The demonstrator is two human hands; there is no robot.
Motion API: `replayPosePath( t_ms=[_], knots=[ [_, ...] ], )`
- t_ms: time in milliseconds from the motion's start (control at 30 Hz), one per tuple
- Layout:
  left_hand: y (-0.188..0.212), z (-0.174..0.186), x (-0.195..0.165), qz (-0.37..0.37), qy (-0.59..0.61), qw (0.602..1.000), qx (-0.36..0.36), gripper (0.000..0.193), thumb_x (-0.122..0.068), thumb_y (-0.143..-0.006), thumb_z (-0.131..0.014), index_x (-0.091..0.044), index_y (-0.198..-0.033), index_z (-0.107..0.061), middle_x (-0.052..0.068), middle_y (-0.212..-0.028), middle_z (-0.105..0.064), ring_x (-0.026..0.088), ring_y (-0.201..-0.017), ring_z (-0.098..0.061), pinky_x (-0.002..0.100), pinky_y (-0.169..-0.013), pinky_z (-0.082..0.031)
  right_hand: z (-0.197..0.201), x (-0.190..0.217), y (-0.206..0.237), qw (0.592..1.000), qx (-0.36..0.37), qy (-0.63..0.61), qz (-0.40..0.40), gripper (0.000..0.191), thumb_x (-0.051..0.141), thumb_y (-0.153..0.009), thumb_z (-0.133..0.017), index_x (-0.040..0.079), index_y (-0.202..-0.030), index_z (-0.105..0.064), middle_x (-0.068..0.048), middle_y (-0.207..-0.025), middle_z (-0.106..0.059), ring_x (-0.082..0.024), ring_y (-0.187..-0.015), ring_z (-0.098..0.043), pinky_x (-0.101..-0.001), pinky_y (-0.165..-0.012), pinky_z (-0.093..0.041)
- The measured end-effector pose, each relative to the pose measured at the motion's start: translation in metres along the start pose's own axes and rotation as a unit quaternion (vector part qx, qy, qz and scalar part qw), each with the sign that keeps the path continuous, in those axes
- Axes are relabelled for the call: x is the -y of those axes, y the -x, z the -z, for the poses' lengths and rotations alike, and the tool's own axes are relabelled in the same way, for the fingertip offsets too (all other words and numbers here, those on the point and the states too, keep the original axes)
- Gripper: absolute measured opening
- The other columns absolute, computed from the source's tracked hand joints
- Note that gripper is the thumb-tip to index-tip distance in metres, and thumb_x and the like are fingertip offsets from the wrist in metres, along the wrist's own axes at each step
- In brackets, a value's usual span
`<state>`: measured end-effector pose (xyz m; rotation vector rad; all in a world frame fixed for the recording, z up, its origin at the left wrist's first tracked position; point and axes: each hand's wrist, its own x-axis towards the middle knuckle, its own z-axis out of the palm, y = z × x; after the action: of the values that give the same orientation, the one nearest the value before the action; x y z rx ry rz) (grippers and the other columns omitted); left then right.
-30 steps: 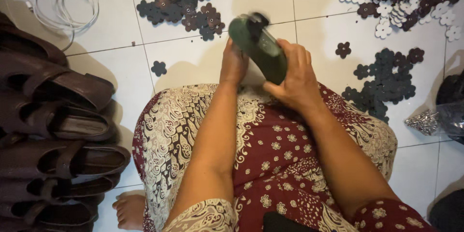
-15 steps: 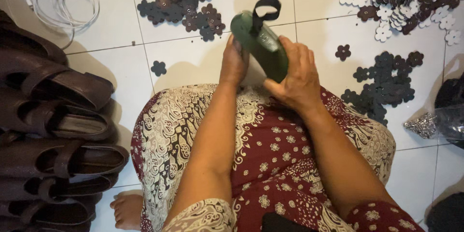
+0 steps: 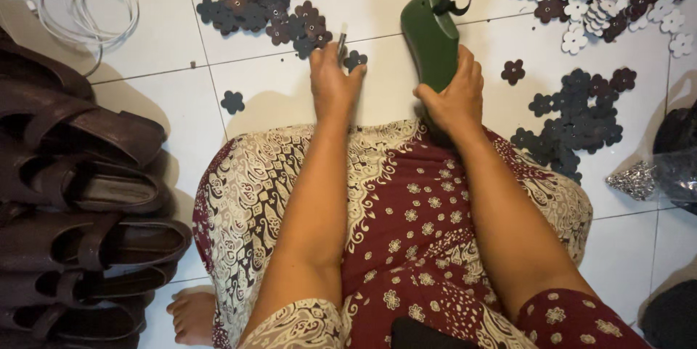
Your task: The person sits on the floor and uses a green handheld hole puncher to punch holes into small, dark, flower-shaped pieces of material. They pick up individual pieces, align them in the puncher, and press down to create holes, then place the processed pieces back on the floor.
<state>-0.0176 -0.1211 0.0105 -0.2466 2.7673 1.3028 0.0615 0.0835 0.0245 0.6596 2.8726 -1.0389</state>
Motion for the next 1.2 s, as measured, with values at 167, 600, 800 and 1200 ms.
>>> replayPosePath(
  t_ms=[167, 600, 800, 1200],
  knots=[
    [-0.001, 0.006, -0.006, 0.006, -0.031, 0.999, 0.02, 0.038, -0.017, -0.071, -0.088, -0.008, -0.102, -0.068, 0.011, -0.109, -0.063, 0.032, -0.1, -0.065, 0.043, -0.087, -0.052, 0.0, 0.003, 0.001, 1.0, -0.006, 0.01, 0.016, 0.097, 0.032, -0.074, -0.084, 0.007, -0.153, -0.032, -0.022, -0.139, -0.045, -0.044, -0.128, -0.045, -0.0533, -0.109, -0.04],
    [-0.009, -0.009, -0.043, 0.033, 0.185, 0.982, 0.002, 0.035, -0.025, -0.077, -0.081, -0.008, -0.099, -0.059, 0.009, -0.091, -0.075, 0.021, -0.079, -0.072, 0.036, -0.074, -0.057, -0.001, 0.007, 0.002, 1.0, -0.001, 0.018, 0.013, 0.096, 0.029, -0.073, -0.083, 0.009, -0.152, -0.033, -0.021, -0.138, -0.044, -0.044, -0.129, -0.043, -0.053, -0.11, -0.039],
    [0.02, -0.039, -0.079, -0.067, 0.359, 0.917, 0.159, 0.03, -0.028, -0.089, -0.08, -0.007, -0.109, -0.072, 0.006, -0.103, -0.075, 0.016, -0.094, -0.068, 0.032, -0.087, -0.055, -0.004, 0.007, -0.003, 0.999, -0.003, 0.041, 0.006, 0.096, 0.041, -0.08, -0.088, 0.006, -0.15, -0.031, -0.023, -0.137, -0.043, -0.046, -0.129, -0.041, -0.0546, -0.109, -0.036],
    [-0.051, 0.009, 0.027, 0.022, 0.084, 0.982, -0.167, 0.037, -0.014, -0.078, -0.083, -0.003, -0.11, -0.07, 0.015, -0.11, -0.064, 0.031, -0.102, -0.067, 0.039, -0.09, -0.054, -0.001, 0.011, 0.0, 0.998, -0.012, 0.042, 0.034, 0.096, 0.031, -0.072, -0.084, 0.007, -0.15, -0.033, -0.021, -0.139, -0.043, -0.043, -0.129, -0.042, -0.0534, -0.112, -0.036]
  ],
)
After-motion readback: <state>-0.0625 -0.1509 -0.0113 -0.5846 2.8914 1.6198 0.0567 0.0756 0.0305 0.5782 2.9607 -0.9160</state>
